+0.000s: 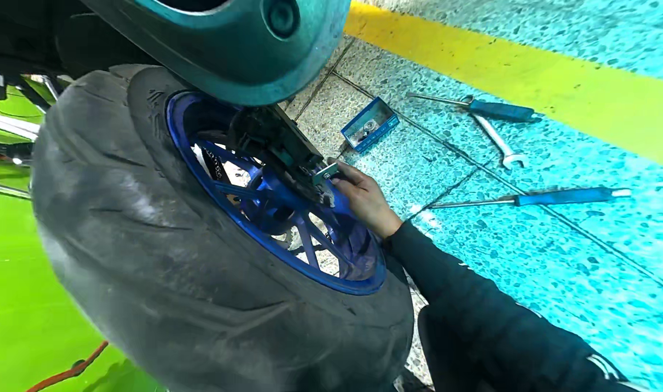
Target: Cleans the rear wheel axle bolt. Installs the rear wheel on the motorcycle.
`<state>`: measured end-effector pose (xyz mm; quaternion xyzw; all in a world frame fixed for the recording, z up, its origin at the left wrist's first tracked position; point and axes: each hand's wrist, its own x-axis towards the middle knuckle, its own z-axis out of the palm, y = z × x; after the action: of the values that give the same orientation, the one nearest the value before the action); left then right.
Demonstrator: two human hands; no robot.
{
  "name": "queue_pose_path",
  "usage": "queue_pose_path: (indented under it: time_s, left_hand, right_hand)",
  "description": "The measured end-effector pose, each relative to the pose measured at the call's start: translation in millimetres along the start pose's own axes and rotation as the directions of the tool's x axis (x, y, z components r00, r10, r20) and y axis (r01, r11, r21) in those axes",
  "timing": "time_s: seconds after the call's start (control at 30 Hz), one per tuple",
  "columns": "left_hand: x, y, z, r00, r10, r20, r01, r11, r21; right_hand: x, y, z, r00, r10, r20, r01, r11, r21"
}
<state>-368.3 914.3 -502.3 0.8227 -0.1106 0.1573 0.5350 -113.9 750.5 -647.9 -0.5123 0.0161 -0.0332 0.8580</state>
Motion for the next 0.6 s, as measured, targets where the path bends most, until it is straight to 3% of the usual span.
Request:
queue_pose_path:
  time_s: [0.1, 0.17, 0.23, 0.37, 0.43, 0.53, 0.57, 0.6]
  left_hand:
    - [3.9, -0.2, 5.9, 0.999, -0.009, -0.051, 0.009, 1.000, 0.006]
    - [6.6, 2.8, 9.5, 0.998, -0.025, -0.065, 0.024, 0.999, -0.022]
    - [12.5, 7.6, 16.9, 0.997, -0.037, -0.073, 0.031, 0.997, -0.075]
    - [28.3, 26.2, 40.6, 0.984, -0.079, -0.160, 0.059, 0.990, -0.127]
    - [27.3, 22.6, 39.2, 0.974, -0.118, -0.194, 0.096, 0.988, -0.117]
    - [25.2, -1.3, 31.5, 0.972, -0.051, -0.229, 0.036, 0.997, -0.072]
    - [29.0, 8.4, 37.7, 0.963, -0.084, -0.254, 0.069, 0.996, -0.064]
    - [39.1, 42.3, 54.3, 0.932, -0.205, -0.300, 0.195, 0.979, -0.064]
  right_hand:
    - [-39.3, -43.0, -24.5, 0.995, -0.082, -0.049, 0.074, 0.986, -0.148]
    - [-77.6, -75.5, -29.4, 0.974, -0.224, -0.024, 0.214, 0.954, -0.210]
    - [-117.4, -108.6, -20.1, 0.936, -0.341, 0.083, 0.351, 0.909, -0.226]
    - [-157.5, -156.7, 24.8, 0.854, -0.403, 0.328, 0.492, 0.831, -0.261]
    - [-155.2, -165.4, 37.2, 0.864, -0.381, 0.329, 0.487, 0.799, -0.353]
    - [-147.3, -172.8, 37.7, 0.887, -0.323, 0.332, 0.435, 0.824, -0.362]
    - [-144.4, -175.9, 36.1, 0.895, -0.287, 0.341, 0.407, 0.839, -0.361]
    - [-141.0, -179.7, 35.1, 0.904, -0.251, 0.345, 0.376, 0.852, -0.365]
